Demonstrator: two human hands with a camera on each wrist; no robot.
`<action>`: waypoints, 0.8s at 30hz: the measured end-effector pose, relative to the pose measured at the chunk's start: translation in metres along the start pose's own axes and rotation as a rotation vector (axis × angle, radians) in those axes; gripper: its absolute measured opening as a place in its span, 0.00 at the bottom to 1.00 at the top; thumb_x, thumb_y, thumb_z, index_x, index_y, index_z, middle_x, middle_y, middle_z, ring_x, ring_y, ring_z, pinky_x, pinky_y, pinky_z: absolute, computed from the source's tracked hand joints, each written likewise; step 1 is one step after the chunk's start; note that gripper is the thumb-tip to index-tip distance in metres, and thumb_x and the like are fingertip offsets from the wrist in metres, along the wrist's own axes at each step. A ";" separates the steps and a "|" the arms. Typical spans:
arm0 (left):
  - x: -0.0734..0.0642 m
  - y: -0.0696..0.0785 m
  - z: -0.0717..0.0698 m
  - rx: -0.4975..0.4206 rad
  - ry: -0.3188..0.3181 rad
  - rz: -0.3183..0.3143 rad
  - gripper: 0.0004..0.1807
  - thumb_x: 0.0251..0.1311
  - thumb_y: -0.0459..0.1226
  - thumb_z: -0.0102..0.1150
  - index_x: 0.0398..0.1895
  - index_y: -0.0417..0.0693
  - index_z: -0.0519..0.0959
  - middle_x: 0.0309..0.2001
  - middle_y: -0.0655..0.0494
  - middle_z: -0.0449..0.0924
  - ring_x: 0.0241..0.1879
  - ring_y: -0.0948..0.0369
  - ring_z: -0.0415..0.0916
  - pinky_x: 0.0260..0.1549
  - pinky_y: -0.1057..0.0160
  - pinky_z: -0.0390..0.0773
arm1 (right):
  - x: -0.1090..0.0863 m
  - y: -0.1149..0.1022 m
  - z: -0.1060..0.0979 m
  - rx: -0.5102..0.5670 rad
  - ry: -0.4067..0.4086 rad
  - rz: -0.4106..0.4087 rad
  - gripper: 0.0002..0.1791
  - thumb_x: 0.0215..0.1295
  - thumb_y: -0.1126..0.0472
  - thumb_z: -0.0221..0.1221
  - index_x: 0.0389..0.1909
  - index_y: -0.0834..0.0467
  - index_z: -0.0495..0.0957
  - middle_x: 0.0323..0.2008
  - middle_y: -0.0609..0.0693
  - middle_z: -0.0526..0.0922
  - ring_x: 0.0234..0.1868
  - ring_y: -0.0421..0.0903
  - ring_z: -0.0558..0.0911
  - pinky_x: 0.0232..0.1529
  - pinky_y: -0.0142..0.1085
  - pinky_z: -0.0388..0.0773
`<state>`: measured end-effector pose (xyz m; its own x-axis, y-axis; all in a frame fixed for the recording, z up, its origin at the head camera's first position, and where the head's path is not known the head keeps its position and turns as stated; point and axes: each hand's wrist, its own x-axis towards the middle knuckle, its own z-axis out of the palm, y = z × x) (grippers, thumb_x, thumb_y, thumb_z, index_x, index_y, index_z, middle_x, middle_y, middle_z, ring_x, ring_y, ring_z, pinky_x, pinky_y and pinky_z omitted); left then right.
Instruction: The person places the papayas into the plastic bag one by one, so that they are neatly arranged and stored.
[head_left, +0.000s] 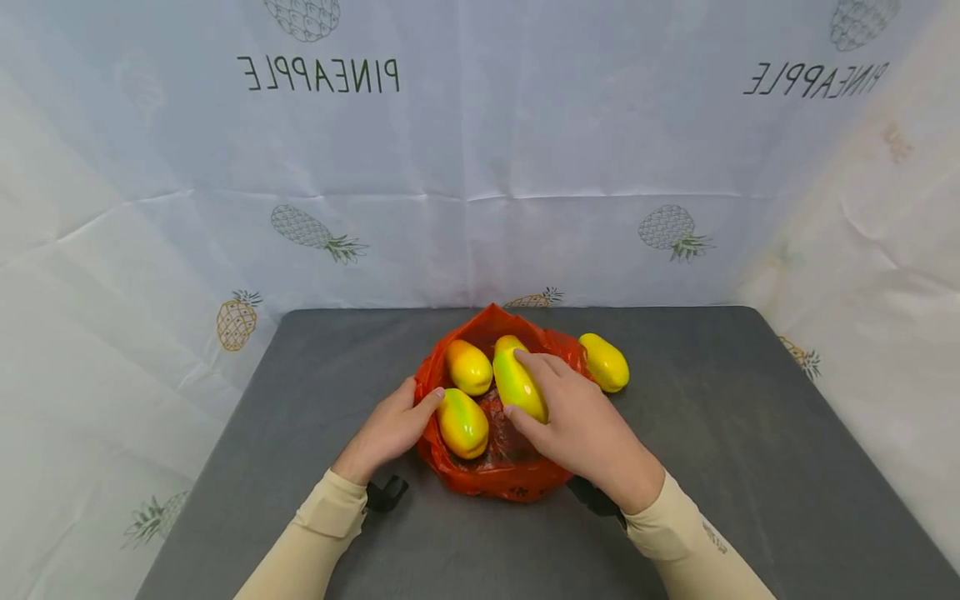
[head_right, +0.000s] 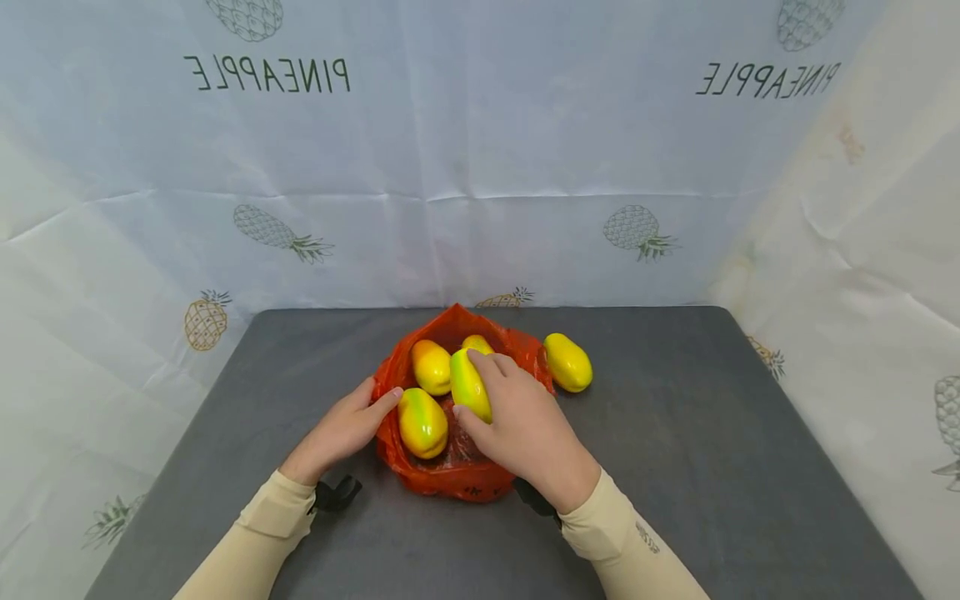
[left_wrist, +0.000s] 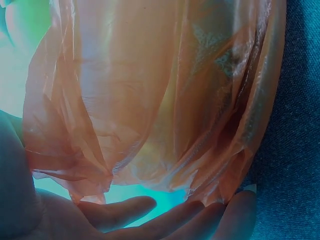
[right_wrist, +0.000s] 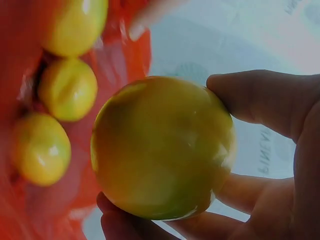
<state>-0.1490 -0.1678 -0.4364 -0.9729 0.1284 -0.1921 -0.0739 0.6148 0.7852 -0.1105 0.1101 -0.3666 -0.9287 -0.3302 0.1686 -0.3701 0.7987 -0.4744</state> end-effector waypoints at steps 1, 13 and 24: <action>0.000 0.000 0.000 0.000 0.000 -0.002 0.31 0.80 0.57 0.53 0.72 0.46 0.70 0.54 0.49 0.81 0.50 0.54 0.79 0.57 0.50 0.80 | 0.000 -0.001 0.004 -0.003 -0.009 0.000 0.42 0.71 0.44 0.70 0.81 0.51 0.67 0.72 0.52 0.77 0.58 0.49 0.85 0.57 0.48 0.86; -0.002 0.002 0.000 0.049 0.018 0.020 0.29 0.81 0.58 0.51 0.68 0.45 0.73 0.56 0.48 0.81 0.52 0.52 0.77 0.56 0.50 0.76 | 0.001 0.001 0.037 -0.032 -0.081 0.007 0.39 0.70 0.45 0.71 0.77 0.54 0.72 0.65 0.53 0.82 0.49 0.47 0.84 0.52 0.44 0.85; -0.001 0.001 0.000 0.041 0.020 0.027 0.28 0.80 0.56 0.52 0.66 0.45 0.74 0.52 0.49 0.80 0.50 0.53 0.77 0.54 0.51 0.76 | 0.002 0.003 0.051 -0.028 -0.119 0.011 0.35 0.68 0.48 0.72 0.72 0.55 0.74 0.57 0.52 0.83 0.42 0.43 0.80 0.46 0.40 0.83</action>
<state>-0.1477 -0.1675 -0.4358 -0.9787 0.1301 -0.1590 -0.0388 0.6431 0.7648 -0.1119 0.0865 -0.4114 -0.9242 -0.3773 0.0586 -0.3617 0.8159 -0.4512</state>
